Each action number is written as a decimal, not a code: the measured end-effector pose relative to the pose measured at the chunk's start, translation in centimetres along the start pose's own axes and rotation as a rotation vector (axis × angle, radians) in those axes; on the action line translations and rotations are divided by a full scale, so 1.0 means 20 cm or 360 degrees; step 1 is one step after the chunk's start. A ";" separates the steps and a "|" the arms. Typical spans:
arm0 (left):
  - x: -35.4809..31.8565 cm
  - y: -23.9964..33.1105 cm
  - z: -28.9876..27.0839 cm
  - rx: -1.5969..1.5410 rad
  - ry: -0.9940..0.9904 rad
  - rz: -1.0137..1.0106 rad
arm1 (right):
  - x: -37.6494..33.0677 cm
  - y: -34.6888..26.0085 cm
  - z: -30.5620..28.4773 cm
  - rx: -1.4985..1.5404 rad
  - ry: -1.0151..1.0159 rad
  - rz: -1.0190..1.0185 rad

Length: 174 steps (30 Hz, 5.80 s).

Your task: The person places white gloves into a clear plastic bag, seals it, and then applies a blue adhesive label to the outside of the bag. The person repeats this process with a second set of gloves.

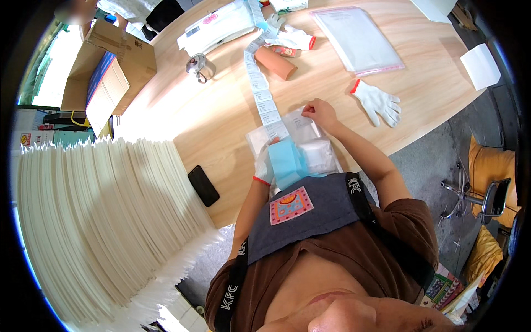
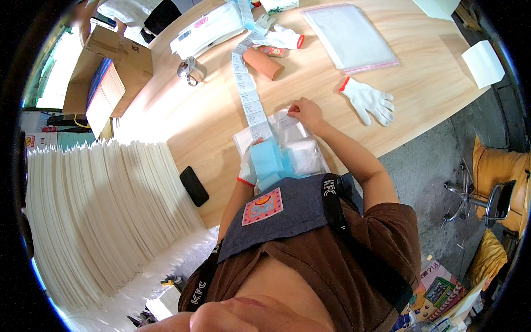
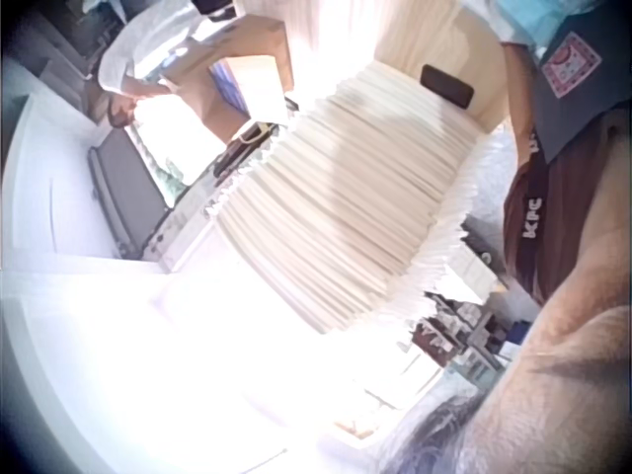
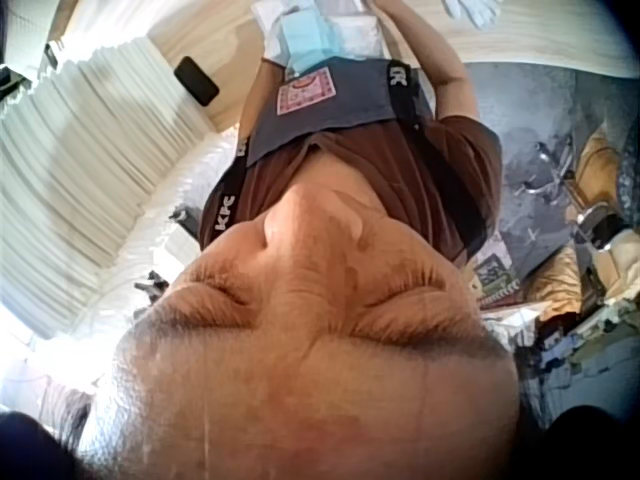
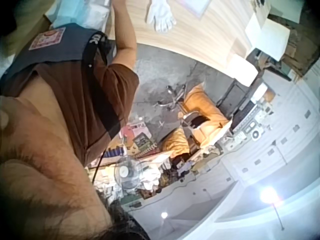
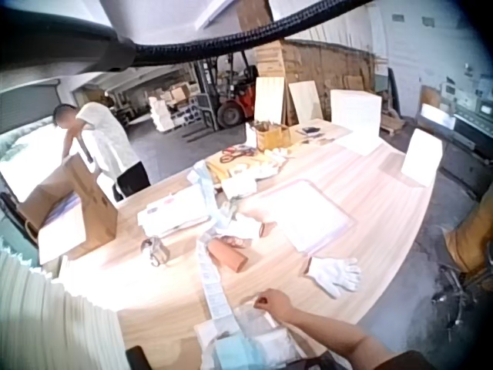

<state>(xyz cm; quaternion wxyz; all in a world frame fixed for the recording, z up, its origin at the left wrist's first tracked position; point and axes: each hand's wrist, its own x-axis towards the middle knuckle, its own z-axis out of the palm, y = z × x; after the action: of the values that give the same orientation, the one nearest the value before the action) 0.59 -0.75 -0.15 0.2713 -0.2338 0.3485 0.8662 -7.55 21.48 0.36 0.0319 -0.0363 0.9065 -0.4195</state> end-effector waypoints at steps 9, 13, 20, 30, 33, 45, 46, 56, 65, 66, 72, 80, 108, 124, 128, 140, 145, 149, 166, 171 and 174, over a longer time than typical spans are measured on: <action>0.02 0.00 -0.04 0.0001 -0.0054 -0.0035 | -0.07 -0.06 -0.02 -0.0178 0.0686 -0.0789; 0.04 0.00 -0.06 -0.0044 -0.0074 -0.0064 | -0.10 -0.08 -0.03 0.0668 0.0061 -0.0084; 0.05 -0.01 -0.07 -0.0077 -0.0065 -0.0089 | -0.05 -0.01 -0.04 0.0761 0.0062 0.0060; -0.14 0.05 0.11 -0.0033 -0.0093 0.0178 | -0.26 -0.17 -0.22 0.0803 -0.0467 -0.0036; -0.29 0.14 0.30 0.0082 -0.0107 0.0383 | -0.36 -0.11 -0.19 0.0552 -0.0921 -0.0548; -0.08 -0.04 0.09 0.0443 -0.0036 0.0393 | -0.20 -0.15 -0.07 0.0704 -0.0399 -0.0197; -0.08 -0.03 0.09 0.0449 -0.0050 0.0399 | -0.19 -0.18 -0.04 0.0727 -0.0399 -0.0207; 0.04 -0.03 -0.04 0.0283 0.0101 0.0183 | -0.29 -0.27 0.06 -0.0046 0.0183 -0.1108; 0.02 -0.02 0.00 0.0182 0.0128 0.0162 | -0.32 -0.26 0.01 0.0055 0.0090 -0.1327; 0.01 -0.02 0.03 0.0189 0.0144 0.0195 | -0.31 -0.26 -0.01 0.0109 0.0063 -0.1354; -0.02 -0.01 0.05 0.0009 0.0023 0.0031 | -0.10 -0.08 -0.12 0.1077 -0.0470 0.0392; 0.01 -0.01 -0.01 -0.0136 -0.0069 -0.0031 | 0.05 0.08 -0.04 0.0419 -0.0300 0.0226; 0.06 -0.04 -0.10 -0.0141 -0.0111 -0.0029 | -0.07 0.00 -0.02 0.0868 0.0006 0.0135; -0.23 0.14 0.24 0.0311 -0.0160 0.0442 | -0.33 -0.12 -0.22 0.0726 -0.0965 -0.0492; -0.17 0.09 0.22 0.0324 -0.0033 0.0441 | -0.33 -0.16 -0.25 0.0157 -0.1455 -0.0384; 0.06 -0.06 -0.10 0.0330 -0.0105 0.0327 | -0.23 -0.24 0.07 0.0453 -0.0271 -0.0501; 0.03 -0.02 -0.01 0.0135 0.0002 0.0196 | -0.29 -0.26 0.08 -0.0032 0.0100 -0.0974; 0.05 -0.03 -0.03 0.0105 0.0060 0.0111 | -0.32 -0.26 0.06 -0.0082 0.0133 -0.1146; 0.03 -0.01 -0.03 0.0102 -0.0057 0.0062 | 0.03 0.05 -0.02 0.0490 -0.0209 0.0316; 0.03 -0.02 -0.03 0.0105 -0.0049 0.0078 | 0.00 0.03 0.00 0.0345 -0.0063 0.0154; 0.03 -0.01 -0.04 0.0114 -0.0048 0.0076 | -0.02 -0.03 -0.01 0.0115 0.0001 0.0127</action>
<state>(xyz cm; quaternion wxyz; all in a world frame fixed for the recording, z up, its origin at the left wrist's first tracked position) 0.45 -0.91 -1.16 0.2640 -0.2024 0.3806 0.8628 -7.06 21.22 1.02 0.0496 0.0012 0.8914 -0.4504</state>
